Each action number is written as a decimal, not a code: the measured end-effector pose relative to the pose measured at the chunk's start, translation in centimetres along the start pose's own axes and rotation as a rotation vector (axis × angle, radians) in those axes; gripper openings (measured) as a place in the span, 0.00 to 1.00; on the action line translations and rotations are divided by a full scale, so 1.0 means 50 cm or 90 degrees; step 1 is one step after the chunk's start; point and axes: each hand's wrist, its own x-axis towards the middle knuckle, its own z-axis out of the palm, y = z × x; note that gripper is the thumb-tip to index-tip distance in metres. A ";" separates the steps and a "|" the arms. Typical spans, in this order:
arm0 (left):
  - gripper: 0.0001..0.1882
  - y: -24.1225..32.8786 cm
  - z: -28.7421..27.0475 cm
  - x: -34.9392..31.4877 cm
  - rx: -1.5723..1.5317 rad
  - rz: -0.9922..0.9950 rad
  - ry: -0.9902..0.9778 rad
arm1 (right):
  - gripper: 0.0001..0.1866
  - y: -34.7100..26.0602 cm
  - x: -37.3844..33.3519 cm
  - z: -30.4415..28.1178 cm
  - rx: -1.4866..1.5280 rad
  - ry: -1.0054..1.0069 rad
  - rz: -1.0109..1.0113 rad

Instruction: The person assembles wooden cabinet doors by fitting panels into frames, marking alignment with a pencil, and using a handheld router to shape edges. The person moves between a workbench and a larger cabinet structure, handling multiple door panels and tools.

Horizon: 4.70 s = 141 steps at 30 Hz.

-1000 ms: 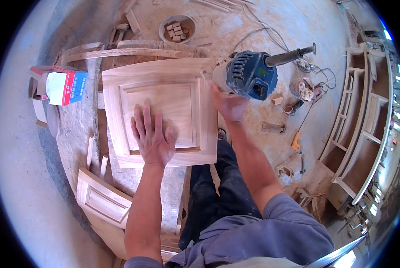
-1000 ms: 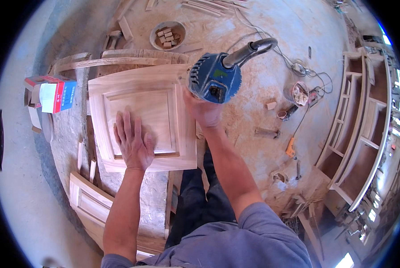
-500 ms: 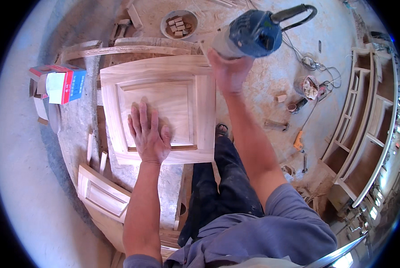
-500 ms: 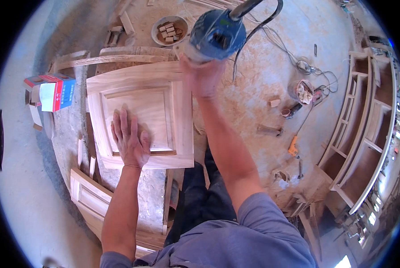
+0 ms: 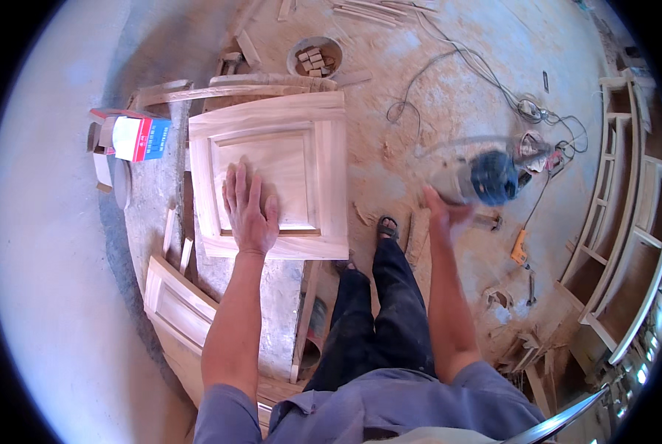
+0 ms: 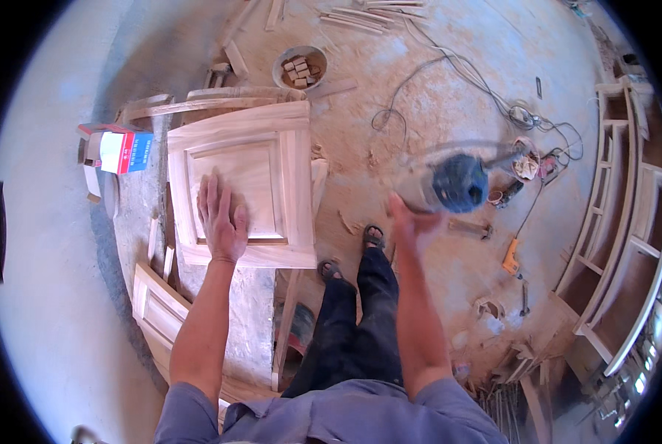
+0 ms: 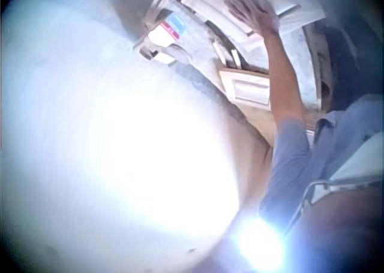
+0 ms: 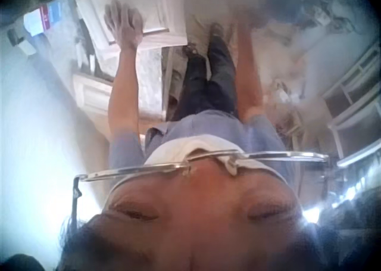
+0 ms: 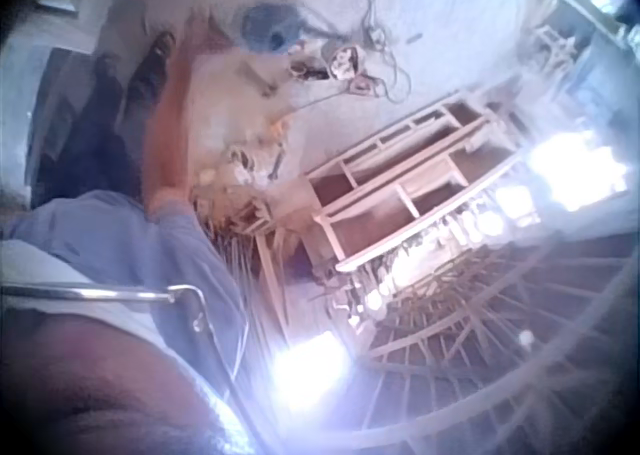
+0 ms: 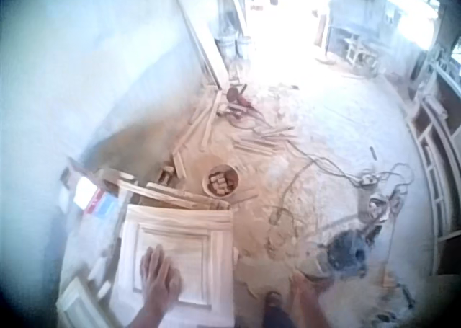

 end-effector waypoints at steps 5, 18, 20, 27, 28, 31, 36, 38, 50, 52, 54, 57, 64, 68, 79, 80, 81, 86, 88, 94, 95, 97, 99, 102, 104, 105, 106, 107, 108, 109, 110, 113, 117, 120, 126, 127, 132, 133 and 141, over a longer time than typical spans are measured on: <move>0.29 0.194 0.041 0.033 -0.105 0.018 0.041 | 0.35 0.064 -0.064 -0.184 -0.027 -0.004 0.080; 0.36 0.325 0.006 -0.198 -0.192 0.056 -0.236 | 0.40 0.088 -0.132 -0.330 -0.100 0.047 0.092; 0.41 0.275 -0.010 -0.257 -0.182 0.142 -0.298 | 0.40 0.095 -0.136 -0.331 -0.106 0.040 0.086; 0.56 0.064 -0.114 -0.218 0.080 0.225 -0.588 | 0.40 0.068 -0.168 -0.312 -0.062 -0.010 0.123; 0.55 0.044 -0.123 -0.193 0.118 0.216 -0.594 | 0.40 0.079 -0.175 -0.310 -0.050 -0.018 0.120; 0.54 -0.053 -0.109 -0.151 0.151 0.260 -0.447 | 0.39 0.077 -0.196 -0.282 -0.060 -0.045 0.126; 0.39 -0.076 -0.105 -0.166 -0.075 0.157 -0.218 | 0.32 0.091 -0.239 -0.220 -0.036 -0.114 0.032; 0.37 -0.055 -0.100 -0.148 -0.223 0.049 -0.216 | 0.30 0.047 -0.246 -0.163 -0.028 -0.138 0.038; 0.24 -0.029 0.047 -0.029 0.043 0.017 0.081 | 0.22 0.009 -0.308 0.050 -0.628 -0.324 -0.733; 0.23 -0.027 0.049 -0.031 0.050 0.005 0.080 | 0.27 0.017 -0.318 0.064 -0.521 -0.324 -0.712; 0.23 -0.027 0.048 -0.030 0.059 -0.001 0.084 | 0.30 0.029 -0.329 0.066 -0.498 -0.301 -0.737; 0.23 -0.021 0.043 -0.026 0.078 0.014 0.085 | 0.31 0.036 -0.390 0.069 0.155 -0.406 0.120; 0.24 -0.023 0.040 -0.026 0.064 -0.009 0.064 | 0.32 -0.087 -0.451 0.024 -0.239 -0.299 -0.263; 0.25 -0.023 0.044 -0.027 0.082 -0.002 0.061 | 0.31 -0.067 -0.438 0.022 -0.184 -0.339 -0.241; 0.25 -0.017 0.045 -0.029 0.101 -0.012 0.046 | 0.29 -0.060 -0.399 0.080 -0.184 -0.245 -0.281; 0.25 -0.015 0.042 -0.028 0.100 -0.012 0.044 | 0.29 -0.053 -0.393 0.092 -0.185 -0.227 -0.295; 0.25 -0.013 0.040 -0.028 0.098 -0.013 0.041 | 0.29 -0.049 -0.386 0.100 -0.189 -0.213 -0.308; 0.25 -0.013 0.034 -0.031 0.107 -0.029 0.026 | 0.30 -0.024 -0.342 0.115 -0.434 -0.260 -0.483; 0.25 -0.011 0.033 -0.029 0.103 -0.028 0.023 | 0.29 0.014 -0.320 0.123 -0.448 -0.255 -0.559; 0.25 -0.009 0.025 -0.023 0.078 -0.022 0.004 | 0.33 -0.019 -0.242 0.176 -0.371 -0.211 -0.629; 0.25 -0.010 0.023 -0.023 0.076 -0.025 -0.001 | 0.34 -0.018 -0.232 0.189 -0.310 -0.210 -0.564; 0.25 -0.006 0.018 -0.020 0.071 -0.032 -0.007 | 0.37 -0.017 -0.212 0.211 -0.174 -0.196 -0.441; 0.25 -0.002 0.014 -0.018 0.064 -0.040 -0.012 | 0.36 -0.026 -0.189 0.232 -0.170 -0.173 -0.414; 0.25 -0.003 0.016 -0.014 0.048 -0.039 -0.011 | 0.35 -0.041 -0.142 0.259 -0.175 -0.162 -0.405; 0.26 -0.008 0.018 -0.013 0.039 -0.038 -0.015 | 0.35 -0.051 -0.111 0.286 -0.107 -0.163 -0.341; 0.27 -0.009 0.017 -0.012 0.034 -0.038 -0.016 | 0.35 -0.058 -0.096 0.300 -0.072 -0.164 -0.310; 0.27 -0.007 0.013 -0.012 0.037 -0.043 -0.033 | 0.35 -0.066 -0.082 0.311 -0.059 -0.155 -0.307; 0.28 -0.007 0.009 -0.010 0.042 -0.049 -0.047 | 0.35 -0.076 -0.068 0.325 -0.045 -0.147 -0.305; 0.28 -0.007 0.005 -0.009 0.046 -0.054 -0.062 | 0.35 -0.083 -0.055 0.336 -0.048 -0.137 -0.316; 0.28 -0.007 0.004 -0.009 0.041 -0.057 -0.062 | 0.35 -0.089 -0.043 0.346 -0.052 -0.128 -0.327; 0.29 -0.007 0.005 -0.010 0.035 -0.061 -0.061 | 0.35 -0.096 -0.031 0.354 -0.073 -0.118 -0.352; 0.27 -0.001 -0.002 -0.006 0.017 -0.066 -0.053 | 0.37 -0.092 0.014 0.379 -0.039 -0.114 -0.350; 0.26 0.000 -0.007 -0.002 0.011 -0.066 -0.066 | 0.40 -0.090 0.087 0.424 0.084 -0.096 -0.335; 0.26 0.001 -0.010 -0.003 -0.011 -0.060 -0.047 | 0.41 -0.136 0.116 0.419 0.000 -0.056 -0.317; 0.27 0.001 -0.009 -0.006 -0.027 -0.035 0.003 | 0.42 -0.090 0.068 0.209 -0.048 -0.111 -0.129; 0.27 0.004 -0.010 -0.006 -0.022 -0.031 0.012 | 0.42 -0.070 0.047 0.152 -0.072 -0.118 -0.117; 0.31 0.182 0.010 -0.022 -0.082 -0.034 0.033 | 0.34 -0.015 -0.077 -0.062 -0.040 -0.060 0.023; 0.31 0.227 0.007 -0.018 -0.104 -0.077 -0.013 | 0.37 0.019 -0.088 -0.108 -0.078 -0.058 0.033; 0.36 0.286 0.037 -0.095 -0.109 -0.110 -0.108 | 0.40 0.076 -0.168 -0.293 -0.136 0.075 0.056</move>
